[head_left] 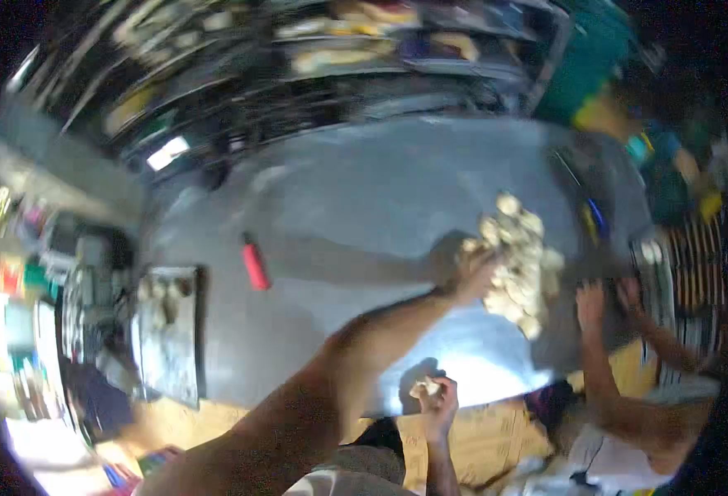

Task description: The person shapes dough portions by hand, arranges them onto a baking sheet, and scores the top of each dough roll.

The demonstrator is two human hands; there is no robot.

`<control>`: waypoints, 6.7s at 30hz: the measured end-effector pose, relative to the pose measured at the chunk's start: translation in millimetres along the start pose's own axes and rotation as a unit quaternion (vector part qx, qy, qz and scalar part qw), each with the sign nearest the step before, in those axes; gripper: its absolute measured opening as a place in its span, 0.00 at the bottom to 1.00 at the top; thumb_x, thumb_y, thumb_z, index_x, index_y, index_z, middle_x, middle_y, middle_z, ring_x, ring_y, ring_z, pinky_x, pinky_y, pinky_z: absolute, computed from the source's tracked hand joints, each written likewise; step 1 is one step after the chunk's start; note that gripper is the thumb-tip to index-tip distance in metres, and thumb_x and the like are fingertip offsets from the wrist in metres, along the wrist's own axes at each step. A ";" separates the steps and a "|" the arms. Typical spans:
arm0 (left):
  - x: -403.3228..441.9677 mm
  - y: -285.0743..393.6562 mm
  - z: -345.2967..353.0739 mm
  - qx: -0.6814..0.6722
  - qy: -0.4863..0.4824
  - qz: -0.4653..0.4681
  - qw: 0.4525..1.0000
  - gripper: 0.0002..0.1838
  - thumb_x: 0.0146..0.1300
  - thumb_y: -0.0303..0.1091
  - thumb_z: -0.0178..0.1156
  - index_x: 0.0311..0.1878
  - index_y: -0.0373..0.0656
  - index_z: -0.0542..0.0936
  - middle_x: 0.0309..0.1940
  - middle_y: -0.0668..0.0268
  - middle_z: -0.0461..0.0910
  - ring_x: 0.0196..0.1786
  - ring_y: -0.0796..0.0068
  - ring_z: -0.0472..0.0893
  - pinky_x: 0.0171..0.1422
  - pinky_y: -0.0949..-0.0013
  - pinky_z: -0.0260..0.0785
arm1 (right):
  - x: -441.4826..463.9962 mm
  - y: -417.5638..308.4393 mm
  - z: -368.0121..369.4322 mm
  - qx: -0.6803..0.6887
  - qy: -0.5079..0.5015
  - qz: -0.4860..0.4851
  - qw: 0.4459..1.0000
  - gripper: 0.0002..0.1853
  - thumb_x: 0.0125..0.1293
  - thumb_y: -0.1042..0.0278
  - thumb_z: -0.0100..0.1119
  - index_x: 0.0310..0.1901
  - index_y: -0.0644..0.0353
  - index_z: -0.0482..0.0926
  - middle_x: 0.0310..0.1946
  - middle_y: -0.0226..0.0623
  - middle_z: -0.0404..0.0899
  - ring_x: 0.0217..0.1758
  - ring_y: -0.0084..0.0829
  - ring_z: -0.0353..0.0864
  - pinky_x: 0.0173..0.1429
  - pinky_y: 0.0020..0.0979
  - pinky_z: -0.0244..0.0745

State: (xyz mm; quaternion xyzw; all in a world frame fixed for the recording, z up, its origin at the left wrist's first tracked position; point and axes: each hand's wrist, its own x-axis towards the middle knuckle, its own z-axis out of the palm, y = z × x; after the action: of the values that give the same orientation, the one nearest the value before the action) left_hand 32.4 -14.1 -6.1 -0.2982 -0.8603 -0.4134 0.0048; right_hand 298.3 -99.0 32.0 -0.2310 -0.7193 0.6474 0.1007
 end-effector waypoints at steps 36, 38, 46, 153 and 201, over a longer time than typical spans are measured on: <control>-421.6 -238.7 -388.9 0.210 0.122 -0.241 0.940 0.20 0.65 0.36 0.64 0.58 0.39 0.76 0.53 0.48 0.80 0.59 0.45 0.77 0.62 0.42 0.68 | 14.7 26.6 228.7 -0.498 -0.095 -0.301 0.807 0.13 0.73 0.71 0.57 0.56 0.59 0.76 0.53 0.52 0.78 0.57 0.52 0.77 0.58 0.58 0.68; -481.6 -218.3 -376.7 0.190 0.156 -0.191 0.950 0.18 0.68 0.35 0.61 0.58 0.39 0.76 0.52 0.49 0.81 0.60 0.44 0.77 0.63 0.40 0.68 | -33.3 12.0 196.0 -0.434 -0.130 -0.344 0.823 0.12 0.73 0.71 0.57 0.56 0.59 0.77 0.53 0.52 0.80 0.57 0.53 0.78 0.59 0.58 0.70; -401.5 -249.1 -406.9 0.239 0.170 -0.270 0.917 0.17 0.72 0.35 0.57 0.58 0.36 0.75 0.51 0.43 0.82 0.57 0.38 0.78 0.65 0.40 0.68 | 59.4 8.4 245.9 -0.458 -0.069 -0.365 0.807 0.15 0.69 0.74 0.58 0.57 0.61 0.76 0.52 0.49 0.83 0.57 0.52 0.79 0.60 0.53 0.74; -383.2 -247.5 -411.8 0.179 0.066 -0.182 0.965 0.29 0.66 0.44 0.67 0.66 0.40 0.76 0.59 0.54 0.79 0.65 0.48 0.75 0.69 0.46 0.66 | 96.0 -41.6 309.5 -0.417 -0.197 -0.338 0.821 0.27 0.67 0.59 0.71 0.63 0.60 0.77 0.54 0.47 0.84 0.57 0.55 0.78 0.63 0.57 0.68; -226.5 -123.2 -239.6 -0.217 -0.034 -0.305 0.927 0.10 0.79 0.30 0.58 0.54 0.40 0.86 0.55 0.56 0.84 0.51 0.66 0.86 0.53 0.62 0.82 | 316.9 -37.3 -21.3 -0.538 0.093 -0.139 0.826 0.37 0.63 0.47 0.78 0.66 0.61 0.77 0.56 0.50 0.82 0.59 0.54 0.82 0.63 0.51 0.79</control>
State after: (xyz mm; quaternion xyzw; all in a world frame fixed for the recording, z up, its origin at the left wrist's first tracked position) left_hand 97.8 -359.7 6.6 -0.0292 -0.7987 -0.5612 -0.2150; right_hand 23.7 64.4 22.6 -0.2051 -0.9654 0.1119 0.1159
